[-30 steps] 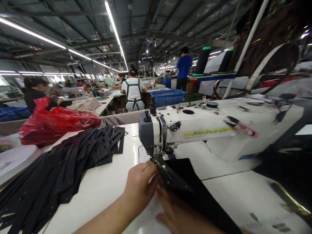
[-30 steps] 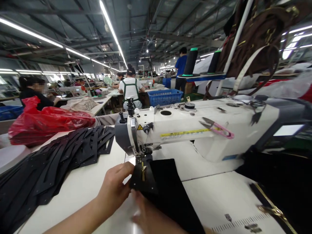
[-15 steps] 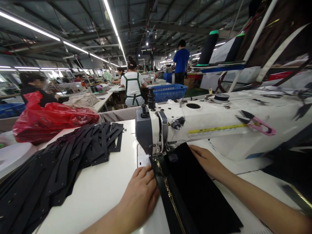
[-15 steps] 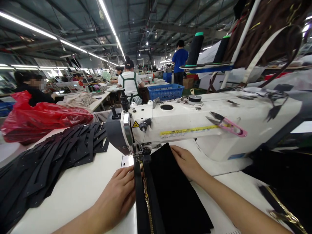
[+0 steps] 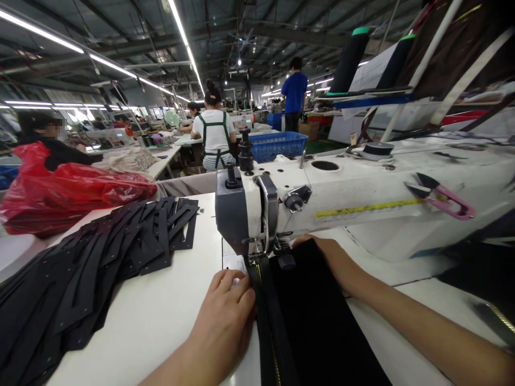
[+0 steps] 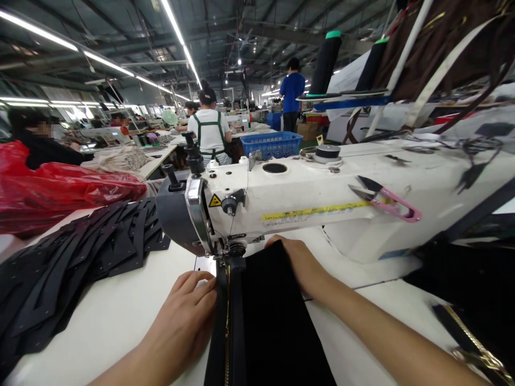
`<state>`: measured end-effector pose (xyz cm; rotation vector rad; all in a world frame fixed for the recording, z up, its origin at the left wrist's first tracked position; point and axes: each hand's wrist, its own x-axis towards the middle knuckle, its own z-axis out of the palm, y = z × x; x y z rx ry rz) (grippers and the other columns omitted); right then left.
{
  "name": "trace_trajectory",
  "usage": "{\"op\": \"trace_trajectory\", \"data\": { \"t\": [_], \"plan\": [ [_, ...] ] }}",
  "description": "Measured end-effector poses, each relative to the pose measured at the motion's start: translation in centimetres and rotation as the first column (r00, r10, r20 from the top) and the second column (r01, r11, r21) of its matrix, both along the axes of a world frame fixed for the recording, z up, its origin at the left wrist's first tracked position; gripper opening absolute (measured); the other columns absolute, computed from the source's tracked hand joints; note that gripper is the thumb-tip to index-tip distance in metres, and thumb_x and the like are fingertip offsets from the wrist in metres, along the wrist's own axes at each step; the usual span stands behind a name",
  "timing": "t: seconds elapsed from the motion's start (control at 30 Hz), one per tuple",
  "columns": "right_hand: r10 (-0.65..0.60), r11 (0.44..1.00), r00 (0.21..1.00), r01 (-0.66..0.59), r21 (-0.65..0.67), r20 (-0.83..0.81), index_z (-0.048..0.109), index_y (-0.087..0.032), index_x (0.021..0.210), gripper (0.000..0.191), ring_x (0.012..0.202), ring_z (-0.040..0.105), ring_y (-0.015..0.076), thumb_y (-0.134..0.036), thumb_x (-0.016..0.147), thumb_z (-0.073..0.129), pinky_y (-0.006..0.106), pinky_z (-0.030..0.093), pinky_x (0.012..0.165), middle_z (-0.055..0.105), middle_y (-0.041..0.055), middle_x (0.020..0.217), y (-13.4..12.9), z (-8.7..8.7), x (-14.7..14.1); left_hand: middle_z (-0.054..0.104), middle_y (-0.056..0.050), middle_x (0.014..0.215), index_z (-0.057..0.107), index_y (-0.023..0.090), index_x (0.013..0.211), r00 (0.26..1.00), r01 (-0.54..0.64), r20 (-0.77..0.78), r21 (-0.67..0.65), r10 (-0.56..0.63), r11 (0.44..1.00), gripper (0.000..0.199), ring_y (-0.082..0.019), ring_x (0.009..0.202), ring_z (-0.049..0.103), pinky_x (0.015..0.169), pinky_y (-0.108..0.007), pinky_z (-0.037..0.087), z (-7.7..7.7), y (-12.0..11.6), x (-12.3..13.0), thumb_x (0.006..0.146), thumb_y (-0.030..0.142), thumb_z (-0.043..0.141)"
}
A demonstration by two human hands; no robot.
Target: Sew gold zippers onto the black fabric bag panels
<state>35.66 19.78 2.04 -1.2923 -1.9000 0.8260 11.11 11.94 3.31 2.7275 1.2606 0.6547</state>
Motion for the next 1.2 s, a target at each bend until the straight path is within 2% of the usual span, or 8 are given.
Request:
{"op": "trace_trajectory", "data": {
  "t": [0.1, 0.23, 0.4, 0.6, 0.67, 0.77, 0.87, 1.2],
  "plan": [
    [-0.048, 0.997, 0.997, 0.044, 0.066, 0.067, 0.063, -0.018, 0.078, 0.026, 0.087, 0.059, 0.0247, -0.035, 0.077, 0.043, 0.036, 0.043, 0.081, 0.065, 0.0067, 0.085, 0.1, 0.4, 0.5, 0.060, -0.008, 0.084, 0.057, 0.016, 0.078, 1.000, -0.015, 0.027, 0.001, 0.015, 1.000, 0.020, -0.026, 0.087, 0.051, 0.079, -0.047, 0.040, 0.2, -0.1, 0.1, 0.080, 0.008, 0.039],
    [-0.073, 0.995, 0.982, 0.059, 0.082, 0.175, 0.057, -0.019, 0.064, 0.051, 0.066, 0.060, 0.0204, -0.042, 0.091, 0.021, 0.030, 0.045, 0.062, 0.062, 0.0035, 0.065, 0.2, 0.5, 0.9, 0.060, -0.008, 0.084, 0.054, 0.016, 0.074, 0.998, -0.006, 0.068, 0.027, 0.005, 1.000, 0.020, -0.025, 0.088, 0.051, 0.078, -0.044, 0.040, 0.2, -0.1, 0.0, 0.081, 0.009, 0.038],
    [-0.116, 0.970, 0.923, 0.026, 0.242, 0.366, 0.055, -0.019, 0.063, 0.034, 0.063, 0.057, 0.0215, -0.037, 0.088, 0.038, 0.032, 0.041, 0.062, 0.060, 0.0038, 0.063, 0.5, -0.2, 0.2, 0.059, -0.007, 0.078, 0.054, 0.016, 0.070, 0.999, 0.020, 0.042, 0.069, -0.023, 0.997, 0.019, -0.024, 0.085, 0.052, 0.076, -0.043, 0.041, 0.2, 0.4, 0.0, 0.080, 0.009, 0.040],
    [-0.232, 0.865, 0.862, -0.030, 0.501, 0.451, 0.058, -0.014, 0.072, 0.028, 0.076, 0.054, 0.0282, -0.023, 0.088, 0.038, 0.045, 0.039, 0.073, 0.060, 0.0137, 0.075, -1.4, 0.2, -1.6, 0.061, -0.006, 0.083, 0.054, 0.017, 0.074, 0.996, -0.044, 0.081, 0.101, 0.036, 0.994, 0.015, -0.023, 0.081, 0.055, 0.074, -0.043, 0.044, 0.1, -0.1, -0.1, 0.079, 0.010, 0.042],
    [-0.170, 0.808, 0.887, -0.124, 0.577, 0.429, 0.060, -0.014, 0.078, 0.027, 0.082, 0.055, 0.0262, -0.020, 0.090, 0.037, 0.044, 0.042, 0.078, 0.062, 0.0130, 0.082, -3.1, 0.5, -3.0, 0.061, -0.009, 0.089, 0.055, 0.016, 0.080, 0.989, -0.119, 0.104, 0.125, 0.106, 0.985, 0.011, -0.024, 0.083, 0.056, 0.073, -0.043, 0.047, -0.1, -0.3, -0.2, 0.078, 0.012, 0.045],
    [-0.005, 0.734, 0.924, -0.256, 0.629, 0.382, 0.059, -0.011, 0.102, 0.025, 0.098, 0.055, 0.0243, -0.017, 0.090, 0.039, 0.042, 0.045, 0.088, 0.063, 0.0134, 0.102, -5.3, 0.3, -5.2, 0.062, -0.015, 0.102, 0.054, 0.011, 0.099, 0.986, -0.149, 0.112, 0.214, 0.127, 0.965, 0.025, -0.026, 0.095, 0.058, 0.081, -0.047, 0.048, -0.7, -0.3, -0.4, 0.076, 0.011, 0.044],
    [0.084, 0.762, 0.923, -0.302, 0.573, 0.375, 0.054, -0.006, 0.116, 0.034, 0.109, 0.052, 0.0236, -0.011, 0.087, 0.036, 0.039, 0.046, 0.092, 0.059, 0.0151, 0.114, -6.1, 0.0, -6.4, 0.063, -0.015, 0.108, 0.055, 0.012, 0.108, 0.998, -0.047, 0.047, 0.275, 0.035, 0.960, 0.036, -0.026, 0.103, 0.059, 0.088, -0.051, 0.047, -1.1, 0.1, -0.7, 0.075, 0.007, 0.040],
    [0.113, 0.764, 0.913, -0.332, 0.554, 0.391, 0.056, 0.000, 0.115, 0.038, 0.111, 0.052, 0.0252, -0.008, 0.084, 0.035, 0.037, 0.047, 0.093, 0.057, 0.0183, 0.118, -5.7, 0.1, -6.1, 0.068, -0.016, 0.098, 0.065, 0.012, 0.093, 0.994, 0.105, -0.032, 0.324, -0.101, 0.940, 0.033, -0.027, 0.097, 0.063, 0.085, -0.048, 0.051, -0.5, 1.3, -0.6, 0.073, 0.007, 0.039]
  ]
}}
